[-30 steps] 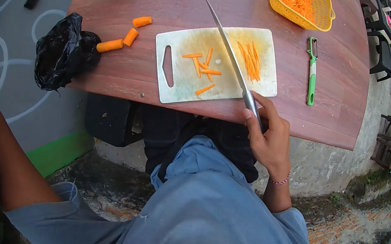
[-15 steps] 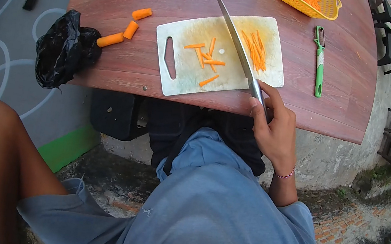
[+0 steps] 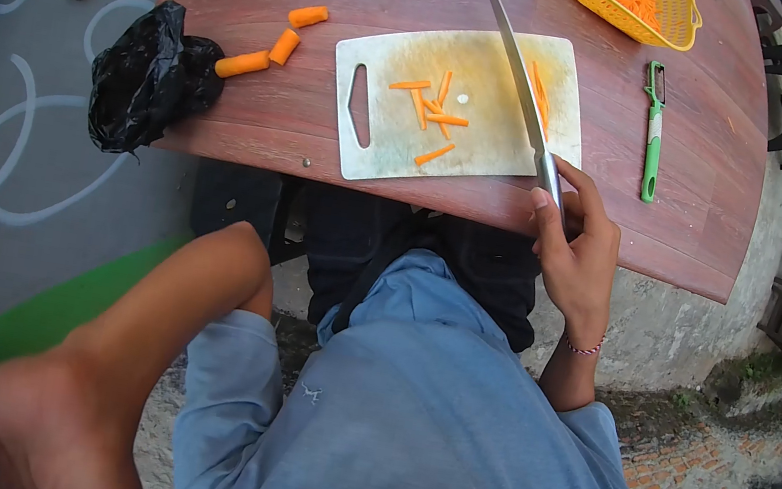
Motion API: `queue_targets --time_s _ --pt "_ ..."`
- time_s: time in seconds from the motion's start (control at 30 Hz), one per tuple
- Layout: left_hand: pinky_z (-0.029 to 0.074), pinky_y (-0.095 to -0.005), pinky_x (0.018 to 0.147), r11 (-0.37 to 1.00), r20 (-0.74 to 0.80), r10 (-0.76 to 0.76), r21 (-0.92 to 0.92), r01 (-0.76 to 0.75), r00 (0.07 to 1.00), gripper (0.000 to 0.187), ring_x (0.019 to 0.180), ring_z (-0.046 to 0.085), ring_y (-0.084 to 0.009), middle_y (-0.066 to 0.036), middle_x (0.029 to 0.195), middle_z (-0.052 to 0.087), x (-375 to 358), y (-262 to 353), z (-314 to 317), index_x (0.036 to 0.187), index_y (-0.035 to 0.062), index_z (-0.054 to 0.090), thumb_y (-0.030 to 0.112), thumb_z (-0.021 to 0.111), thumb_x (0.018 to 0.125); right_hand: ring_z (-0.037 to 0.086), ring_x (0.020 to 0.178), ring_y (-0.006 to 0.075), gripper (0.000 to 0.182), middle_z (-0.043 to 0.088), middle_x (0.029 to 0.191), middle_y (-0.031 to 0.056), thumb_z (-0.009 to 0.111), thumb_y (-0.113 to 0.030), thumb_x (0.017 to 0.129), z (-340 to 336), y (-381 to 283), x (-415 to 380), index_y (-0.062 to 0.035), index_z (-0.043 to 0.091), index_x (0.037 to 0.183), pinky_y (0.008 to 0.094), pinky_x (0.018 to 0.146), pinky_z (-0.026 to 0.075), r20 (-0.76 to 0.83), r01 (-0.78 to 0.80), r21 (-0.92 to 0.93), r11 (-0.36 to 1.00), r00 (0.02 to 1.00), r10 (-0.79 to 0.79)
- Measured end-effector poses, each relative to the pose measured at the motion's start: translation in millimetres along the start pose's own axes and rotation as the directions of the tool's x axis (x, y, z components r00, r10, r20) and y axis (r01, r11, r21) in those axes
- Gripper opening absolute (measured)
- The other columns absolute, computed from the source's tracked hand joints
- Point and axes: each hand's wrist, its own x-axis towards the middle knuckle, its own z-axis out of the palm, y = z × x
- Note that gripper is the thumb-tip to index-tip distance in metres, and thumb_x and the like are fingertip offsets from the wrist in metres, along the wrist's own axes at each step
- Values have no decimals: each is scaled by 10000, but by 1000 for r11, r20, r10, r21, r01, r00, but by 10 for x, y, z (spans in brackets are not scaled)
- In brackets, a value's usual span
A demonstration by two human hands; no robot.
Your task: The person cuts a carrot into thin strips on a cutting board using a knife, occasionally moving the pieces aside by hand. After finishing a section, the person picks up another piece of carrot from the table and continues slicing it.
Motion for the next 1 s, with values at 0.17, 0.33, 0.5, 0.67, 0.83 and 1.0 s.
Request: queue_targets --time_s 0.17,0.33,0.5,0.67,0.83,1.0 --pt "505 -413 1020 537 450 -814 341 772 367 271 1060 705 -251 -104 1161 720 -2036 -314 -173 1169 23 722 31 810 913 623 580 177 387 698 719 120 756 -200 1023 -38 24 -18 -48 684 1371 338 572 458 31 67 0 998 997 -67" --pt "497 -455 940 544 607 -794 707 453 5 188 1059 656 -332 -110 1111 701 -2416 -546 -227 1071 52 754 129 800 906 642 587 186 388 709 731 129 755 -204 1024 -39 40 5 -38 681 1366 345 574 467 68 52 -4 999 996 -51" --pt "483 -455 971 542 634 -764 731 415 -119 172 1093 625 -333 -122 1074 665 -2463 -666 -245 1035 34 729 173 771 944 706 618 267 396 741 786 169 764 -198 1015 -28 47 7 -39 676 1366 378 590 505 40 124 -42 991 992 -122" --pt "481 -466 968 599 675 -726 713 365 -127 152 1079 606 -345 -143 1047 630 -2425 -623 -201 1050 17 668 131 728 970 722 638 292 399 751 812 185 770 -195 1007 -72 40 3 -36 677 1362 392 601 520 66 111 -52 992 992 -108" --pt "491 -483 954 584 647 -750 745 321 -135 114 1071 614 -384 -188 1055 626 -2427 -623 -183 1095 6 602 36 634 989 731 653 294 396 761 830 193 770 -193 1006 -80 78 3 -40 680 1360 391 613 529 80 92 -40 995 993 -89" --pt "498 -473 957 598 759 -626 616 513 -181 112 1088 635 -379 -173 1083 660 -2126 -752 63 1091 9 620 -1 617 980 724 657 245 409 766 831 182 774 -200 1005 -143 48 28 -37 680 1367 379 620 529 123 2 12 1000 992 -3"
